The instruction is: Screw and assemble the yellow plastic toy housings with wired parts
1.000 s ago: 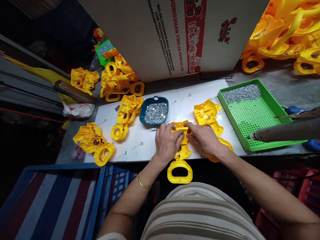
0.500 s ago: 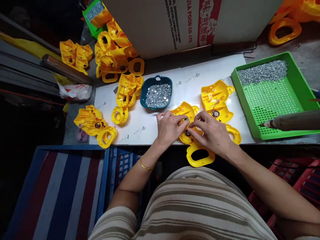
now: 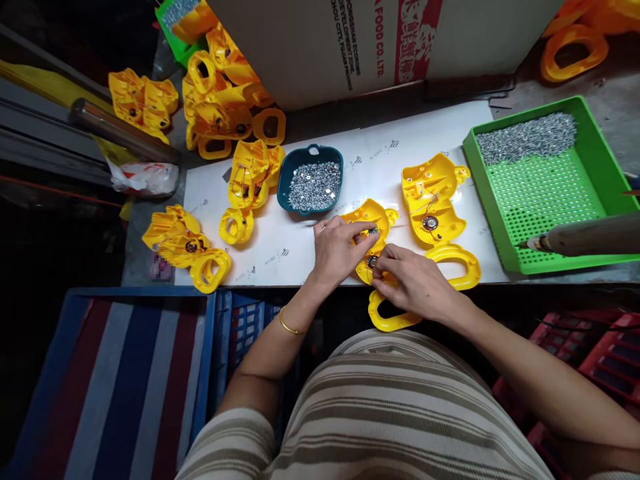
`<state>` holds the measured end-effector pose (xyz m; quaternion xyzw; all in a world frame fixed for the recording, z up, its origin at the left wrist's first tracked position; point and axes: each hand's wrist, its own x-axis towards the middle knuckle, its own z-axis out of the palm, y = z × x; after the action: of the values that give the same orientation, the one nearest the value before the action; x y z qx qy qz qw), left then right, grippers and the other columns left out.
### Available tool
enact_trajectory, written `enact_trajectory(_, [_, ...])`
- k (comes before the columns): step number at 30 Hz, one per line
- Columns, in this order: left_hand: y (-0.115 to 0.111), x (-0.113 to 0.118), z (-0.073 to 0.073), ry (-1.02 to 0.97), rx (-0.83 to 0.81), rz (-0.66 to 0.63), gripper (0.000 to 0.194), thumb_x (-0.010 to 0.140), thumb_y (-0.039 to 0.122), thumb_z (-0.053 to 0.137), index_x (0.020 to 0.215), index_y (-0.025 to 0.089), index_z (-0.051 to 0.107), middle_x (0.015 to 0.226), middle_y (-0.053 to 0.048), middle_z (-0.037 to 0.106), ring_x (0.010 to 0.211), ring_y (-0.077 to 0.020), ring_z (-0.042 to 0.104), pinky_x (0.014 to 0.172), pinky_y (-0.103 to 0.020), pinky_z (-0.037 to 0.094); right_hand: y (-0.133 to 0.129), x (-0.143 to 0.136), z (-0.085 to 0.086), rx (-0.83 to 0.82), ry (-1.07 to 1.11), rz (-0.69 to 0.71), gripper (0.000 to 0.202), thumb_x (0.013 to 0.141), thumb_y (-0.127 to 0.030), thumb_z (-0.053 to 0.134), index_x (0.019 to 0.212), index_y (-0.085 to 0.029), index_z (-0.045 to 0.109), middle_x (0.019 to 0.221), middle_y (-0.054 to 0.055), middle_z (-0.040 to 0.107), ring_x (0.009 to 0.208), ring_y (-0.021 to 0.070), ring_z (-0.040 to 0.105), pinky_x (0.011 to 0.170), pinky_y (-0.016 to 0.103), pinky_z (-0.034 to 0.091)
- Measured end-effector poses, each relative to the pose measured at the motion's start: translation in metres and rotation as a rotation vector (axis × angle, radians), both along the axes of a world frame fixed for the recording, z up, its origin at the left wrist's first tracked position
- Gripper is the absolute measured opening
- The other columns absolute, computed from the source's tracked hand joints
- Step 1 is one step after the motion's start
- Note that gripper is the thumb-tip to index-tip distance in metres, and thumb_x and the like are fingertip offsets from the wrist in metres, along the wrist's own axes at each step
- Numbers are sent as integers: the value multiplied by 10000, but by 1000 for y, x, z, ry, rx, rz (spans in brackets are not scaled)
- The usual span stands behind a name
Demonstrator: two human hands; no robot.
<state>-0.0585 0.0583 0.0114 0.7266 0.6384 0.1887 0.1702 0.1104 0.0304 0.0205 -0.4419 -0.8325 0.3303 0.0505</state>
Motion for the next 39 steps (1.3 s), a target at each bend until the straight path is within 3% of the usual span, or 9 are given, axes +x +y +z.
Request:
enact_trajectory(3, [0, -1, 0, -26, -11, -5, 148, 818, 317, 723, 956, 282, 763, 757, 12, 732, 780, -183, 595, 777, -343, 394, 1, 0, 4, 20, -73, -29, 201, 928, -310, 488, 950, -197, 653, 1025, 39, 574, 760, 139, 552, 585, 291, 319])
enact_trajectory(10, [-1, 1, 1, -25, -23, 54, 145, 800, 324, 737, 936, 285, 766, 663, 17, 686, 756, -176, 596, 780, -336, 411, -6, -6, 3, 60, -124, -16, 205, 889, -390, 584, 931, -219, 688, 1038, 59, 588, 995, 218, 563, 593, 294, 312])
enact_trajectory(17, [-2, -4, -2, -58, -4, -19, 161, 824, 294, 718, 975, 256, 759, 734, -1, 687, 770, -166, 575, 768, -304, 434, -4, -5, 2, 4, -34, -66, 173, 928, -303, 504, 945, -191, 634, 1064, 44, 571, 773, 142, 580, 592, 276, 361])
enact_trajectory(23, [-6, -8, -13, 24, 121, -1, 178, 814, 286, 720, 983, 251, 765, 808, -32, 589, 817, -179, 513, 739, -282, 439, 2, 11, 5, 83, -34, -49, 267, 905, -325, 554, 1126, -182, 601, 1104, 86, 535, 806, 178, 605, 630, 291, 441])
enact_trajectory(27, [-5, -7, -15, 78, 136, 12, 191, 836, 297, 696, 1011, 252, 757, 867, -38, 596, 847, -181, 517, 758, -287, 439, 14, 16, 7, 263, -24, -128, 341, 945, -349, 432, 1235, -213, 551, 1274, 102, 506, 884, 201, 620, 498, 264, 388])
enact_trajectory(31, [-3, -6, -16, 142, 150, 15, 189, 864, 308, 661, 1022, 254, 752, 864, -38, 601, 846, -186, 508, 763, -290, 434, 29, 11, 4, 306, -45, -74, 457, 934, -268, 400, 1387, -210, 417, 1475, 112, 382, 886, 196, 623, 496, 273, 406])
enact_trajectory(39, [-1, -5, -16, 236, 145, 4, 198, 890, 350, 624, 1032, 277, 740, 901, -43, 630, 893, -207, 512, 721, -300, 422, 34, 5, 0, 227, -75, -92, 349, 961, -259, 335, 1239, -145, 513, 1342, 158, 457, 755, 167, 607, 565, 304, 429])
